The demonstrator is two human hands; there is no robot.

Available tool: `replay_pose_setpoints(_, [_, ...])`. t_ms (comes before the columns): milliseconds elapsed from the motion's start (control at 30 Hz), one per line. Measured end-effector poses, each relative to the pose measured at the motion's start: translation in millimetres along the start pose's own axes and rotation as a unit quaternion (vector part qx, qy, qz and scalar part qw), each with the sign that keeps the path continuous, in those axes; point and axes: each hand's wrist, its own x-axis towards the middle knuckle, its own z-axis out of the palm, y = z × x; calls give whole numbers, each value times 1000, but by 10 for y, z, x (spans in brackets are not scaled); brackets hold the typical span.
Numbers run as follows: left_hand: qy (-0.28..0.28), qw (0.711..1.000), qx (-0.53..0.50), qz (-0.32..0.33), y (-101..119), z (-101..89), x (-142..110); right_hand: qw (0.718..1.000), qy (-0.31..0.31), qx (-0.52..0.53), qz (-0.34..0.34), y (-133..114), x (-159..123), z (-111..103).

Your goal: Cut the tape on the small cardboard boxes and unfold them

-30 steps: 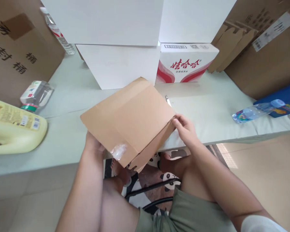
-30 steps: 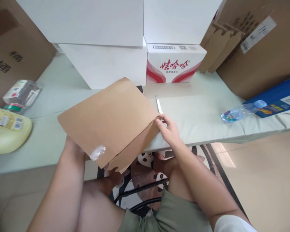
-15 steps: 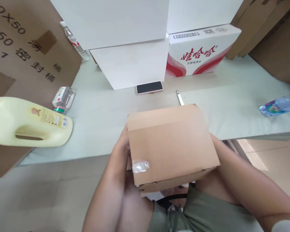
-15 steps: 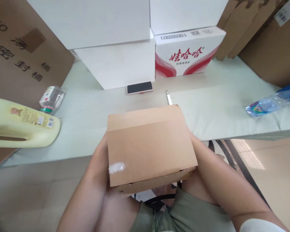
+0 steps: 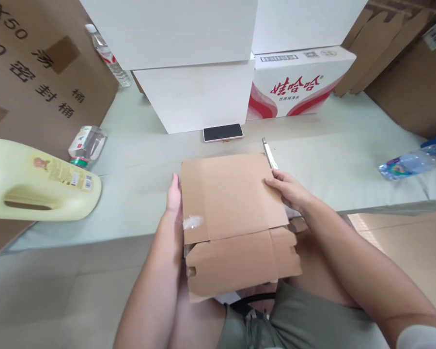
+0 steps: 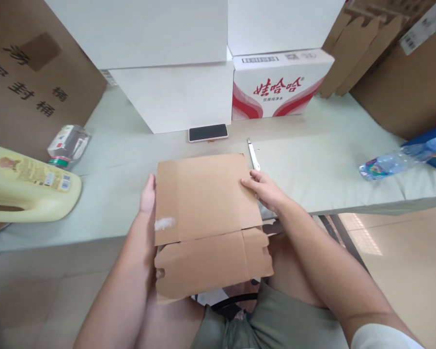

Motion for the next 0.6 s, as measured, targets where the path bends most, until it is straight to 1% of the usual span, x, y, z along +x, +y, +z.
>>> replay_pose_setpoints(67, [-16,1000,-14,-17,50,-34,69,1000,5,-13,-9,31,35,-11])
replay_pose_setpoints(100, [-13,1000,-8,-18,70,-47,88,1000,8,-11,-15,33,50,-28])
replay_pose_setpoints(200, [28,1000,-13,8,113,-78,122,1000,14,14,-19,-17,59,-123])
replay_pose_setpoints(300, [77,990,-110,49,141,-108,174,998,-13,41,-43,-86,4,-215])
replay_pose_setpoints(400, [102,974,-182,88,144,-125,247,995,-44,31,-80,-59,-56,-203])
replay_pose_setpoints(467, [99,973,-188,92,133,-118,275,996,-20,21,-83,15,-70,-132])
replay_pose_setpoints(600, [72,975,-189,87,135,-94,237,993,77,44,-75,116,-126,-11])
